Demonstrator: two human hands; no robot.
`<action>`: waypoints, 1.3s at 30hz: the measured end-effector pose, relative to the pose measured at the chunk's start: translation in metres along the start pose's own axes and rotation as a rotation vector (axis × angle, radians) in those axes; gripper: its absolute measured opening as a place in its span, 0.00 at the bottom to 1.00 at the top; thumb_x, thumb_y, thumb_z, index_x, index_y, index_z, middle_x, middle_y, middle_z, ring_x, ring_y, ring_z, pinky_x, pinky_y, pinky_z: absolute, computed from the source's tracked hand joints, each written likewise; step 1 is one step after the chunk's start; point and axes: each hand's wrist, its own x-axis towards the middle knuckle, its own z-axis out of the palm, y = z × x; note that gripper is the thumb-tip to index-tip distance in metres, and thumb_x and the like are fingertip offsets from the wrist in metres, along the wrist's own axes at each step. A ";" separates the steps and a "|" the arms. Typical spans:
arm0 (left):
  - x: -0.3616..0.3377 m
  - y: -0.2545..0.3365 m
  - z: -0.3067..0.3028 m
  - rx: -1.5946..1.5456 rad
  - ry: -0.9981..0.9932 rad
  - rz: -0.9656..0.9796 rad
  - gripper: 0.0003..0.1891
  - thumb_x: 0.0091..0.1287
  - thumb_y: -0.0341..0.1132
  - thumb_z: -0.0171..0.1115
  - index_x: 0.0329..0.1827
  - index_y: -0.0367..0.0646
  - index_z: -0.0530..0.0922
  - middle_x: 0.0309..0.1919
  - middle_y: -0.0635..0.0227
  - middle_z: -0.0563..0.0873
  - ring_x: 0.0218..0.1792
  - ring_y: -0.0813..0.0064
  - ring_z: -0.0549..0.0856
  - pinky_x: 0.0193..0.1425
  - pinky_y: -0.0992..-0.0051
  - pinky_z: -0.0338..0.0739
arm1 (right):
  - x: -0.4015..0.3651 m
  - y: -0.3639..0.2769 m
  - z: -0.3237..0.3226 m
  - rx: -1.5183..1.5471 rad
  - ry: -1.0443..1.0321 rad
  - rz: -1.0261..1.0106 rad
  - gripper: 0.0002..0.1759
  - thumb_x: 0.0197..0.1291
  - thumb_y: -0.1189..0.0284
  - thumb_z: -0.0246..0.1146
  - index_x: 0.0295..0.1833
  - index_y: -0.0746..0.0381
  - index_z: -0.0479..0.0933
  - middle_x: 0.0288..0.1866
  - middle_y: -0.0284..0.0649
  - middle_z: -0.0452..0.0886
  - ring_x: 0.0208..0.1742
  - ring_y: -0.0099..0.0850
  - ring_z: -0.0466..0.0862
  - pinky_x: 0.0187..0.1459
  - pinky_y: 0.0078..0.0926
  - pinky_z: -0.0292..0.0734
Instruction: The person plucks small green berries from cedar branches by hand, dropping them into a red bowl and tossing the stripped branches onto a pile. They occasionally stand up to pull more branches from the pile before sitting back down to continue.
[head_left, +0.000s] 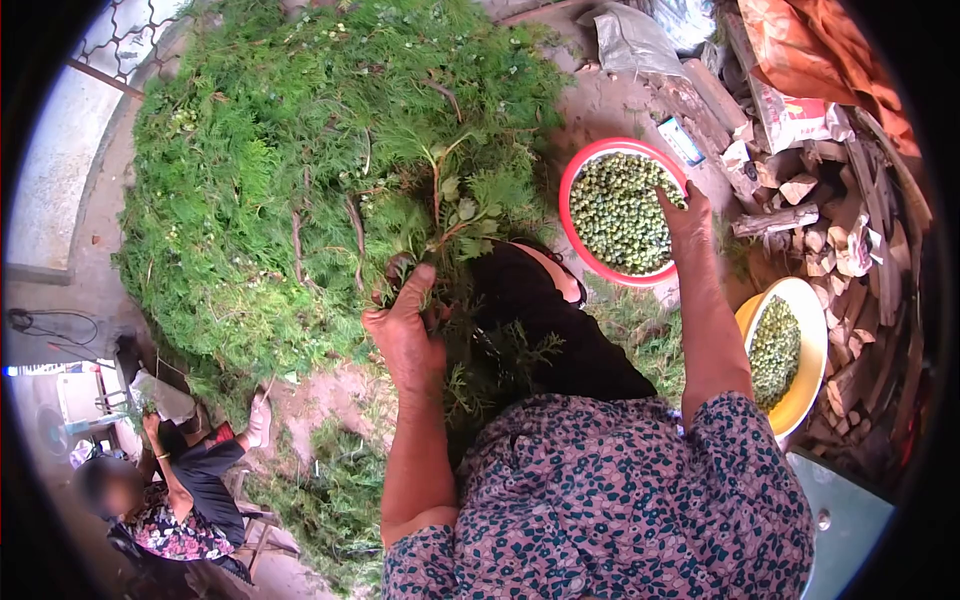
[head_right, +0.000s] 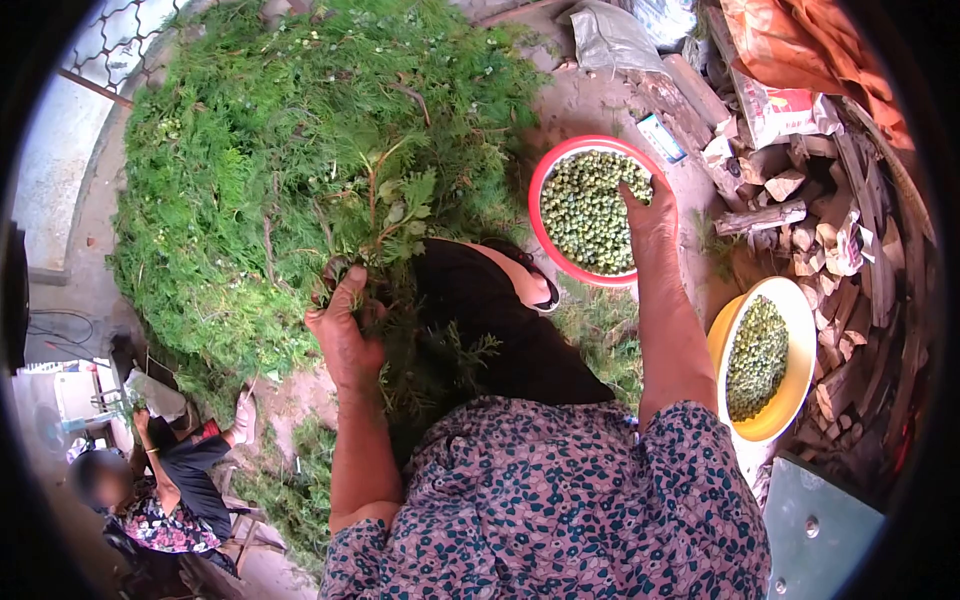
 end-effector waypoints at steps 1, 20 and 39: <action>0.004 -0.002 -0.004 0.000 0.001 0.000 0.10 0.50 0.26 0.68 0.34 0.42 0.77 0.26 0.67 0.80 0.20 0.78 0.76 0.18 0.79 0.69 | 0.010 0.007 0.001 0.206 0.026 0.027 0.34 0.55 0.73 0.62 0.63 0.75 0.56 0.63 0.51 0.63 0.62 0.35 0.65 0.60 0.32 0.66; 0.002 -0.015 -0.011 0.083 -0.158 0.188 0.07 0.57 0.29 0.64 0.35 0.36 0.79 0.27 0.70 0.82 0.24 0.82 0.77 0.27 0.82 0.71 | -0.211 -0.163 0.133 0.335 -0.709 -0.560 0.10 0.56 0.76 0.60 0.44 0.67 0.75 0.24 0.33 0.75 0.18 0.16 0.73 0.18 0.13 0.65; -0.001 -0.024 -0.012 0.604 -0.326 0.783 0.08 0.57 0.25 0.62 0.39 0.35 0.79 0.30 0.67 0.79 0.30 0.77 0.78 0.34 0.81 0.71 | -0.186 -0.190 0.099 0.383 -0.756 -0.496 0.10 0.52 0.72 0.65 0.37 0.67 0.76 0.23 0.36 0.73 0.28 0.26 0.74 0.28 0.21 0.68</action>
